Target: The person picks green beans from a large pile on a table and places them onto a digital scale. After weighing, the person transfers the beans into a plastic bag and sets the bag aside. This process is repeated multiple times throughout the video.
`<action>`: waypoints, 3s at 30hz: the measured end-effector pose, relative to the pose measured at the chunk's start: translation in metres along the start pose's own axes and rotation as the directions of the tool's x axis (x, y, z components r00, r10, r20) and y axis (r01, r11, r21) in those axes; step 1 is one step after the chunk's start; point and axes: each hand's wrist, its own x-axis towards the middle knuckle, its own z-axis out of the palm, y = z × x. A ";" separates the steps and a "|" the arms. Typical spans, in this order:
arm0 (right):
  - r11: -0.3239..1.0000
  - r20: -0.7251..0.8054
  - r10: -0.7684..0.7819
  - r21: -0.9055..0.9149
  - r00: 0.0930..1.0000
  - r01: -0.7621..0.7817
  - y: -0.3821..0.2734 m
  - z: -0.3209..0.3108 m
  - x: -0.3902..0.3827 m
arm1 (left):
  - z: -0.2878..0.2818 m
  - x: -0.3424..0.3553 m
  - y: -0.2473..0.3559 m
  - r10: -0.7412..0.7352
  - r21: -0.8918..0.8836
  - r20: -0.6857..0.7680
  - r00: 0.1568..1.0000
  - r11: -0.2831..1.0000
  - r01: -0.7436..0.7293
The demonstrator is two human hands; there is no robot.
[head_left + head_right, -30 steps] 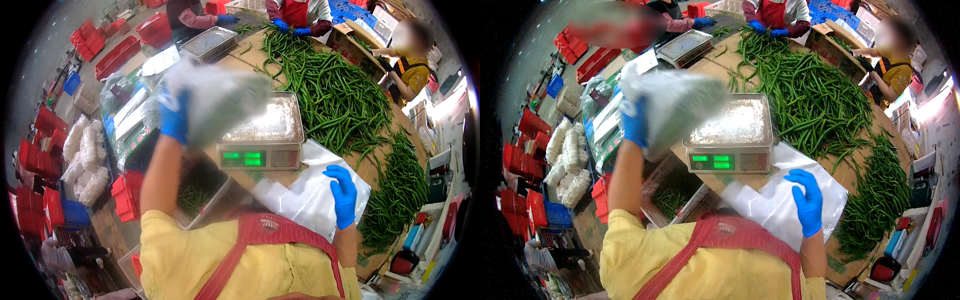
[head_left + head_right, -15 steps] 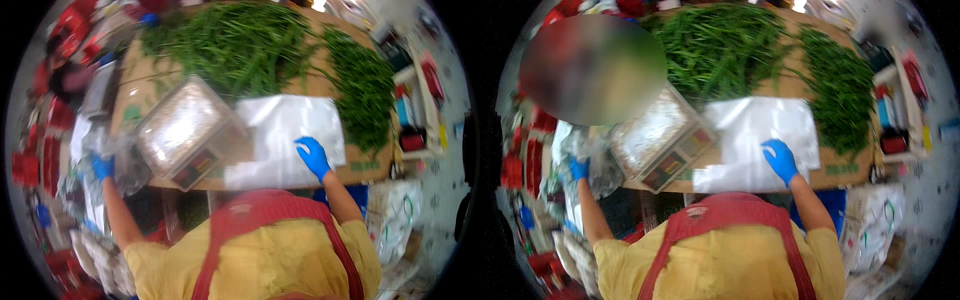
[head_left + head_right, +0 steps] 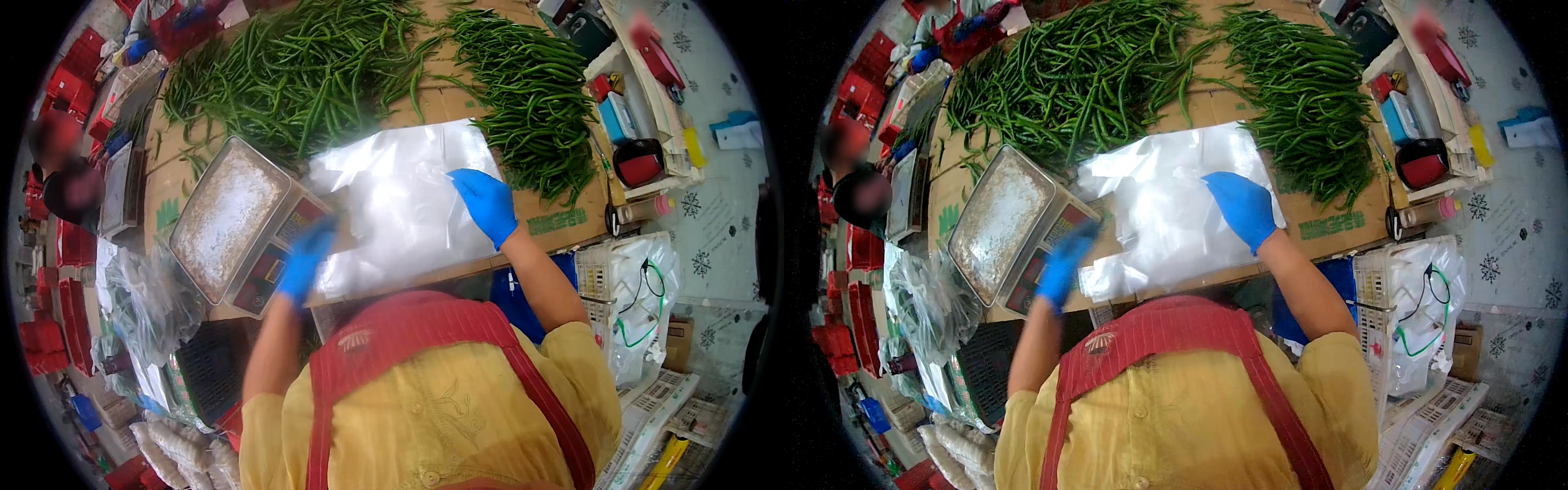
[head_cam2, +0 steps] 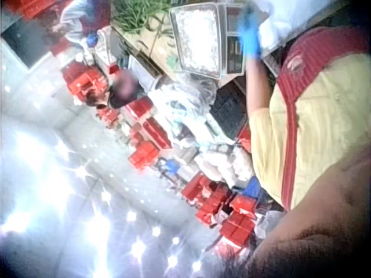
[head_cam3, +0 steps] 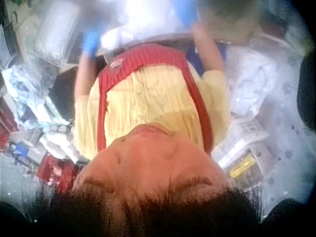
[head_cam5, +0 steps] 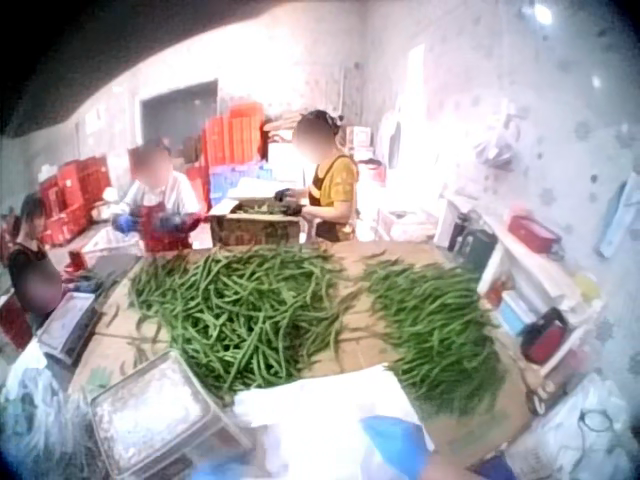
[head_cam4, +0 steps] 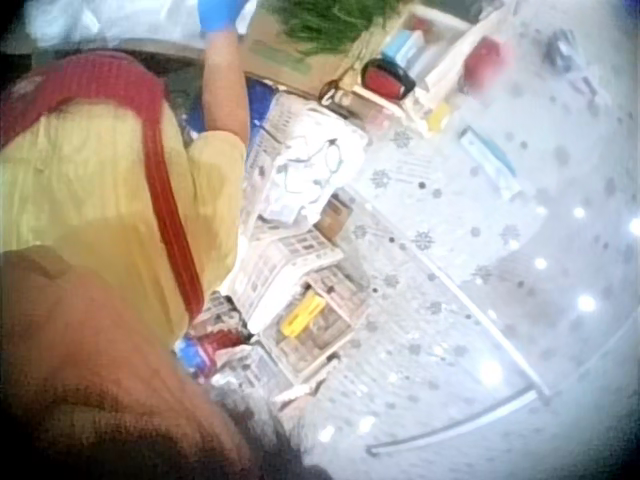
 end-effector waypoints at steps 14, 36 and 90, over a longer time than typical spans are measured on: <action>0.746 0.317 0.297 0.511 0.901 -0.426 0.025 -0.003 -0.039 | 0.143 0.049 0.005 0.066 0.010 -0.229 0.971 0.998 -0.065; 0.886 -0.191 -0.461 -0.148 0.867 0.439 -0.046 -0.104 0.034 | 0.126 0.041 0.087 -0.232 -0.145 -0.028 0.972 0.963 0.226; 0.790 0.337 -0.023 -0.571 0.941 0.224 0.216 -0.303 0.269 | 0.141 0.044 0.010 -0.430 -0.336 -0.385 0.817 0.889 0.310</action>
